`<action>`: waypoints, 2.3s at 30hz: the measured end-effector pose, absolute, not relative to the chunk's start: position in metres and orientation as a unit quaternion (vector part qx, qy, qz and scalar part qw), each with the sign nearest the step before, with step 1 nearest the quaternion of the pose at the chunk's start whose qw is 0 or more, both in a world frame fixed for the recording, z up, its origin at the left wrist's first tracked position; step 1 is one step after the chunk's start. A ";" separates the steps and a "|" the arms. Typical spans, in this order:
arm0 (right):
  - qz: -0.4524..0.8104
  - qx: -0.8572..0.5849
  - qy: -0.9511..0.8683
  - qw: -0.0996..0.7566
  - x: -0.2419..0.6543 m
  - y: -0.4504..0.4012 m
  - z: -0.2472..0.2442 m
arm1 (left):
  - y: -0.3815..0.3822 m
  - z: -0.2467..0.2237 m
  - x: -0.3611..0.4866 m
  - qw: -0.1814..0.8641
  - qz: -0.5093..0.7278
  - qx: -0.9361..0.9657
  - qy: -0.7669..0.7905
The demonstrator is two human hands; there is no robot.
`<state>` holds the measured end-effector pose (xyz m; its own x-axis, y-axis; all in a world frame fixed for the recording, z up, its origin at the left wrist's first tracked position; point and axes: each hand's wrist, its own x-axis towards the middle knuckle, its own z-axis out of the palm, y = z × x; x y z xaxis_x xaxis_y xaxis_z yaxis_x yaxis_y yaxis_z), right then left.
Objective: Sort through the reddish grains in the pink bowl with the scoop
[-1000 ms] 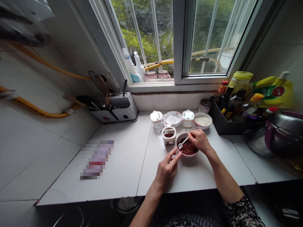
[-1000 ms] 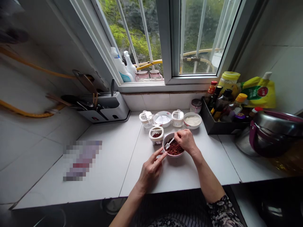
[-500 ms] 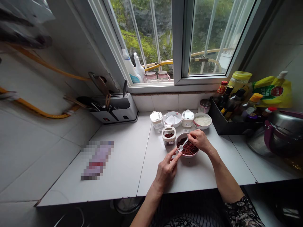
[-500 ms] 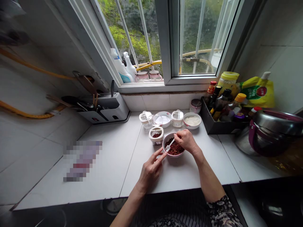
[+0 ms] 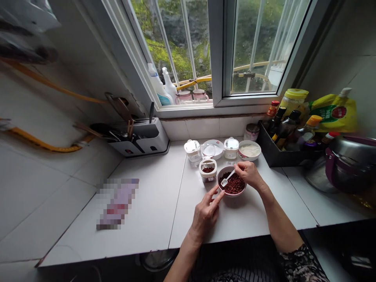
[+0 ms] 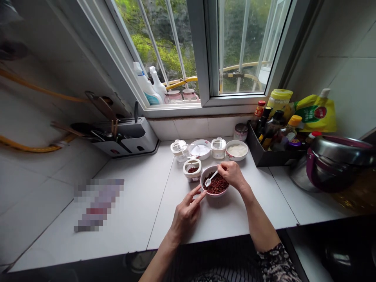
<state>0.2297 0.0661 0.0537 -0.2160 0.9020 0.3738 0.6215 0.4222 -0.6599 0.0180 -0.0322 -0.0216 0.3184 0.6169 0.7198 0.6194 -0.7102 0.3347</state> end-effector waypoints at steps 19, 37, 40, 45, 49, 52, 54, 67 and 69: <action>0.267 -0.520 -0.707 0.398 0.232 0.066 0.054 | -0.033 -0.021 0.017 -0.012 -0.441 -0.814 -0.378; 0.154 -0.490 -0.783 0.351 0.229 0.066 0.053 | -0.033 -0.020 0.018 -0.011 -0.442 -0.811 -0.383; 0.188 -0.487 -0.777 0.351 0.228 0.066 0.052 | -0.033 -0.019 0.018 -0.007 -0.444 -0.812 -0.378; 0.228 -0.499 -0.756 0.357 0.227 0.065 0.052 | -0.033 -0.019 0.018 -0.004 -0.445 -0.812 -0.378; 0.258 -0.512 -0.730 0.371 0.228 0.065 0.053 | -0.033 -0.020 0.018 -0.002 -0.442 -0.814 -0.377; 0.258 -0.522 -0.718 0.381 0.230 0.065 0.053 | -0.033 -0.021 0.017 -0.005 -0.439 -0.814 -0.380; 0.248 -0.524 -0.719 0.383 0.231 0.065 0.054 | -0.033 -0.021 0.017 -0.008 -0.437 -0.814 -0.382; 0.316 -0.533 -0.662 0.422 0.231 0.069 0.053 | -0.032 -0.021 0.019 -0.005 -0.448 -0.811 -0.376; 0.338 -0.533 -0.634 0.447 0.228 0.072 0.052 | -0.031 -0.022 0.019 -0.005 -0.451 -0.809 -0.376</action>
<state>0.2280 0.0719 0.0516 -0.0319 0.9777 0.2075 0.3738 0.2042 -0.9048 0.0194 -0.0315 -0.0215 0.3104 0.6135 0.7261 0.6036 -0.7173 0.3480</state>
